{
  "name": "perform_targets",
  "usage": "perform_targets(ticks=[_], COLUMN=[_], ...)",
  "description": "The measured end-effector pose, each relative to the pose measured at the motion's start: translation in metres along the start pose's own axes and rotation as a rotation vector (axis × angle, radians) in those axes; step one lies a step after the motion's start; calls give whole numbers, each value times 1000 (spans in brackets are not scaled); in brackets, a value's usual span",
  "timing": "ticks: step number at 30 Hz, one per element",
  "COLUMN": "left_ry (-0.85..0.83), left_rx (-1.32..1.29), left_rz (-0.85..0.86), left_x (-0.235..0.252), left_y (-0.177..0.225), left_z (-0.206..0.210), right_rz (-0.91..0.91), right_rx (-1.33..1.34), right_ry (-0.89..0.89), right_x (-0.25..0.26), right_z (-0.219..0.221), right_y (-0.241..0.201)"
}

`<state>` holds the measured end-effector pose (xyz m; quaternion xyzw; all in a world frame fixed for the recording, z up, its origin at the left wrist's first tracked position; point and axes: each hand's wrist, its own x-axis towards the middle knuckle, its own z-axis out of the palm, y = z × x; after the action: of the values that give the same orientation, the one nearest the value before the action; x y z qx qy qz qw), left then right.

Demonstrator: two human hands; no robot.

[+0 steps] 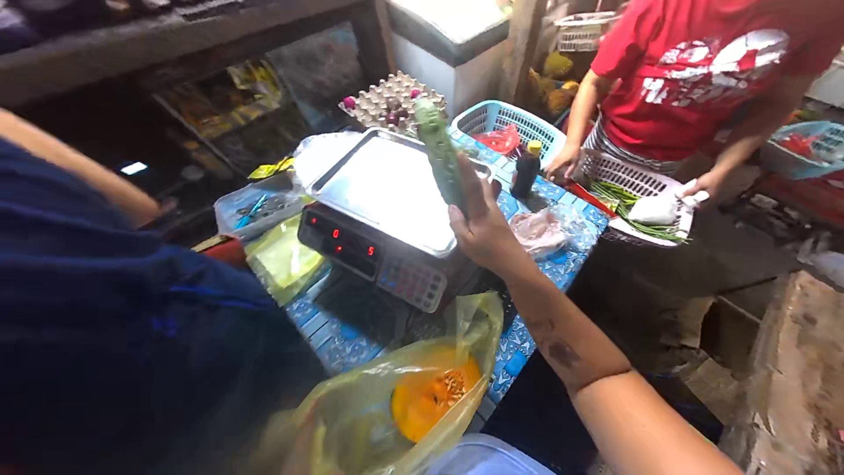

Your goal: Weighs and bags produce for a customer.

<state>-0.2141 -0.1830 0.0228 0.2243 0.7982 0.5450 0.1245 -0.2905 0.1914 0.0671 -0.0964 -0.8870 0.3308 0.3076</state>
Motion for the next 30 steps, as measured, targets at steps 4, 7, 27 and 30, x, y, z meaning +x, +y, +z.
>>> perform_targets(ticks=[4,7,27,30], left_ry=[-13,-22,-195,-202], left_rx=[-21,-72,-220,-216], left_rz=[1,5,133,127], left_x=[-10,-19,-20,-19], left_y=[-11,-24,-73,-75], left_z=[-5,-6,-19,-20], right_rz=[145,182,791,803], right_rx=[-400,-531,629,615], right_ry=[-458,-541,235,224], right_x=[54,61,-89,-89], right_z=[46,65,102,102], right_y=[-28,-23,7,6])
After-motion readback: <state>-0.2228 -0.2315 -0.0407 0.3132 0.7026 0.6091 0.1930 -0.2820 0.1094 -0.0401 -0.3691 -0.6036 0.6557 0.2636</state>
